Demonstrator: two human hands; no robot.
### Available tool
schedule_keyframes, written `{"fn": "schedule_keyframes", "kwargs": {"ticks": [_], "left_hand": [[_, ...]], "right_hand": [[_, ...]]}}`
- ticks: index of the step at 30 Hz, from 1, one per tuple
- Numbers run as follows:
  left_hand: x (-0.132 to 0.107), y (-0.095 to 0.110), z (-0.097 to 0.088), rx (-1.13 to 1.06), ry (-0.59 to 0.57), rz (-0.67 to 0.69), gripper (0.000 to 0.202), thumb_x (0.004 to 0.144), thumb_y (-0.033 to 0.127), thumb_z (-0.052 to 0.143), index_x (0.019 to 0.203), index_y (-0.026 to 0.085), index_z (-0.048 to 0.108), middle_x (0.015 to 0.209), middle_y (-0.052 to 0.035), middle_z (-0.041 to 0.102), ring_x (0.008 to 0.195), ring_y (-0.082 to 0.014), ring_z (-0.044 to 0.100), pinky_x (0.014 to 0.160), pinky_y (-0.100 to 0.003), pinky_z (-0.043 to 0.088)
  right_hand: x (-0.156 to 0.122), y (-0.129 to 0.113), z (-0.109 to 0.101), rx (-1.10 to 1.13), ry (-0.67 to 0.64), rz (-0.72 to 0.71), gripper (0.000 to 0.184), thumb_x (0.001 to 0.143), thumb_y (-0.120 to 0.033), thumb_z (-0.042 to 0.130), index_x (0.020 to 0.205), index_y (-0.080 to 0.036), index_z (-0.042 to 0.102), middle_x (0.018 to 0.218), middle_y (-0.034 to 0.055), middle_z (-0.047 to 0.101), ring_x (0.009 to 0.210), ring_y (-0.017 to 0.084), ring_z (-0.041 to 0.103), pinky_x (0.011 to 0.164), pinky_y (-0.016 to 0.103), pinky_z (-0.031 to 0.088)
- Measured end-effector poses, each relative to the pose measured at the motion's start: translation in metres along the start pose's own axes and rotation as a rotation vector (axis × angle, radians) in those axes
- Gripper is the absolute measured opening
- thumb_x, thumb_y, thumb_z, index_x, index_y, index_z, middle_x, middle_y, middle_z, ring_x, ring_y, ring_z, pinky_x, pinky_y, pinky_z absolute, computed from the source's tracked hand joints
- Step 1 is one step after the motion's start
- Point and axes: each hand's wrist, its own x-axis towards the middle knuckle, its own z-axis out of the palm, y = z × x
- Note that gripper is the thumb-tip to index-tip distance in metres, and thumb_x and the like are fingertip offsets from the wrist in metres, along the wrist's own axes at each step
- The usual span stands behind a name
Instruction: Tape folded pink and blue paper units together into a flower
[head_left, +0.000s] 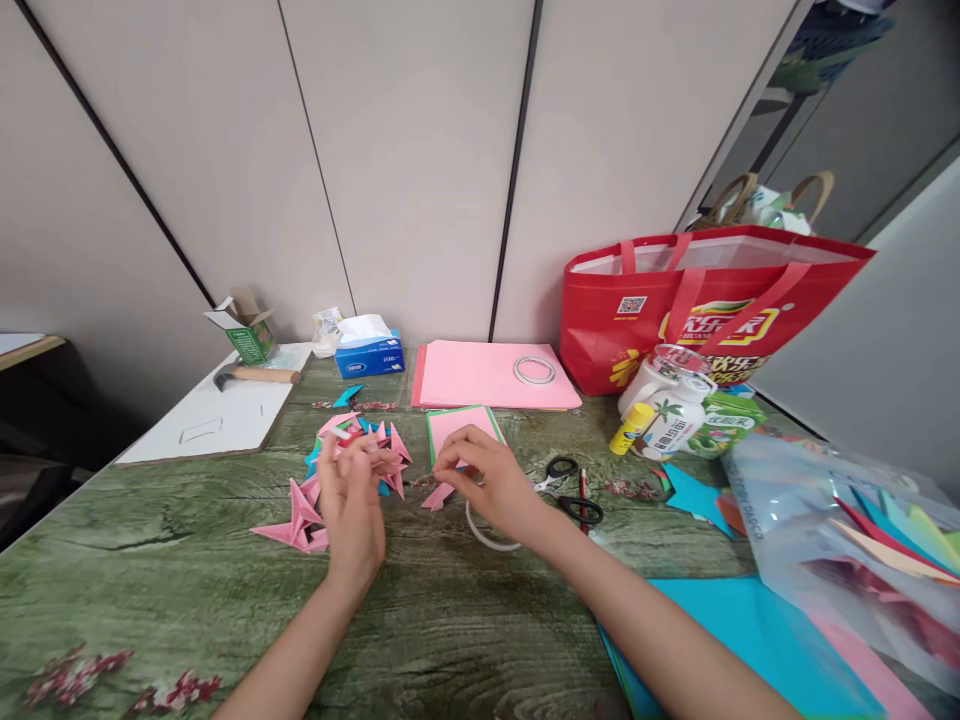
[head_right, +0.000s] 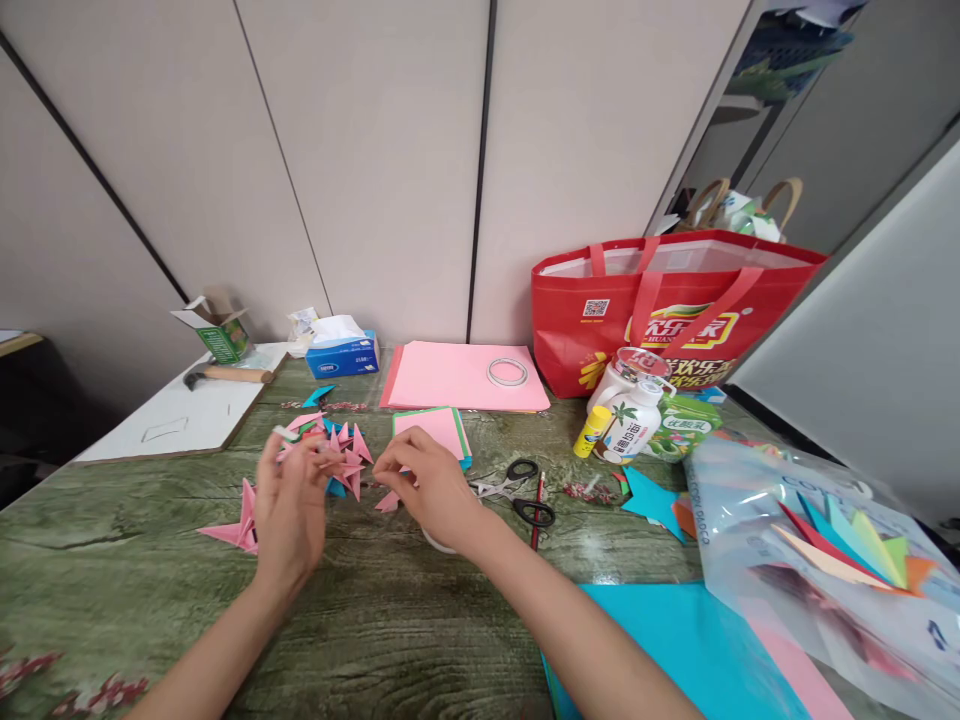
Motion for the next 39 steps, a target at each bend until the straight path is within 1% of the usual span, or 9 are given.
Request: {"fn": "schedule_keyframes", "kwargs": {"ticks": [3,6,12,17,22,25,30,34,39], "left_hand": [[0.006,0.005,-0.002,0.088,0.164,0.188,0.048,0.076,0.022,0.059,0.118,0.032,0.040,0.108,-0.0006,0.049,0.079,-0.0101,0.058,0.074,-0.024,0.045],[0.007,0.003,-0.004,0.164,0.188,0.267,0.054,0.076,0.021,0.059,0.123,0.034,0.035,0.120,-0.0027,0.042,0.089,-0.0121,0.059,0.080,-0.025,0.044],[0.002,-0.002,-0.006,0.187,0.118,0.212,0.067,0.078,0.021,0.057,0.133,0.035,0.022,0.118,-0.0055,0.045,0.087,-0.0133,0.059,0.088,-0.031,0.043],[0.003,-0.002,-0.009,0.226,0.098,0.204,0.077,0.076,0.016,0.060,0.136,0.032,0.015,0.109,-0.0056,0.051,0.091,-0.0131,0.056,0.092,-0.032,0.040],[0.007,-0.003,-0.008,0.249,0.128,0.218,0.086,0.068,0.013,0.066,0.135,0.033,0.016,0.108,-0.0049,0.051,0.093,-0.0139,0.057,0.088,-0.030,0.043],[0.007,-0.004,-0.006,0.153,0.047,0.056,0.097,0.062,0.012,0.071,0.135,0.036,0.013,0.107,-0.0037,0.052,0.086,-0.0142,0.061,0.082,-0.031,0.046],[-0.001,-0.005,0.000,0.025,-0.076,-0.231,0.109,0.052,0.010,0.077,0.135,0.038,0.012,0.096,0.0002,0.057,0.071,-0.0109,0.062,0.070,-0.027,0.049],[-0.006,-0.007,0.002,0.008,-0.086,-0.245,0.110,0.048,0.007,0.078,0.134,0.040,0.017,0.092,0.0034,0.056,0.066,-0.0075,0.059,0.066,-0.023,0.049],[-0.004,-0.007,0.002,0.056,-0.069,-0.183,0.111,0.052,0.007,0.077,0.135,0.039,0.012,0.087,0.0046,0.055,0.064,-0.0064,0.058,0.066,-0.021,0.048]], "right_hand": [[0.006,0.012,0.010,-0.061,-0.082,0.153,0.043,0.080,-0.009,0.052,0.120,-0.023,0.046,0.090,0.0035,0.060,0.073,0.013,0.057,0.066,0.026,0.046],[0.016,0.015,0.026,-0.174,-0.205,0.204,0.069,0.075,-0.006,0.054,0.135,-0.024,0.024,0.096,0.0047,0.064,0.078,0.018,0.060,0.071,0.031,0.045],[0.033,0.004,0.063,-0.345,-0.255,0.161,0.074,0.073,-0.016,0.060,0.136,-0.018,0.020,0.106,0.0122,0.060,0.096,0.025,0.055,0.073,0.033,0.045],[0.036,0.010,0.078,-0.212,-0.179,0.234,0.061,0.074,-0.008,0.052,0.130,-0.015,0.028,0.091,0.0085,0.064,0.082,0.020,0.060,0.070,0.032,0.046],[0.036,0.024,0.067,0.313,0.129,0.411,0.053,0.071,-0.013,0.057,0.120,-0.019,0.036,0.074,-0.0008,0.063,0.067,0.016,0.062,0.068,0.031,0.050],[0.028,0.022,0.049,0.558,0.225,0.423,0.050,0.068,-0.016,0.059,0.114,-0.020,0.039,0.074,-0.0016,0.064,0.067,0.015,0.062,0.067,0.031,0.051],[0.004,0.008,0.030,0.453,0.315,0.292,0.051,0.069,-0.014,0.056,0.117,-0.021,0.039,0.076,-0.0005,0.063,0.069,0.014,0.061,0.068,0.029,0.051],[-0.008,0.001,0.030,0.363,0.321,0.261,0.050,0.071,-0.014,0.056,0.118,-0.022,0.039,0.077,0.0003,0.064,0.069,0.014,0.062,0.068,0.031,0.052],[-0.009,-0.002,0.030,0.503,0.206,0.318,0.050,0.071,-0.016,0.057,0.117,-0.023,0.039,0.081,0.0007,0.063,0.070,0.014,0.061,0.066,0.031,0.054]]}}
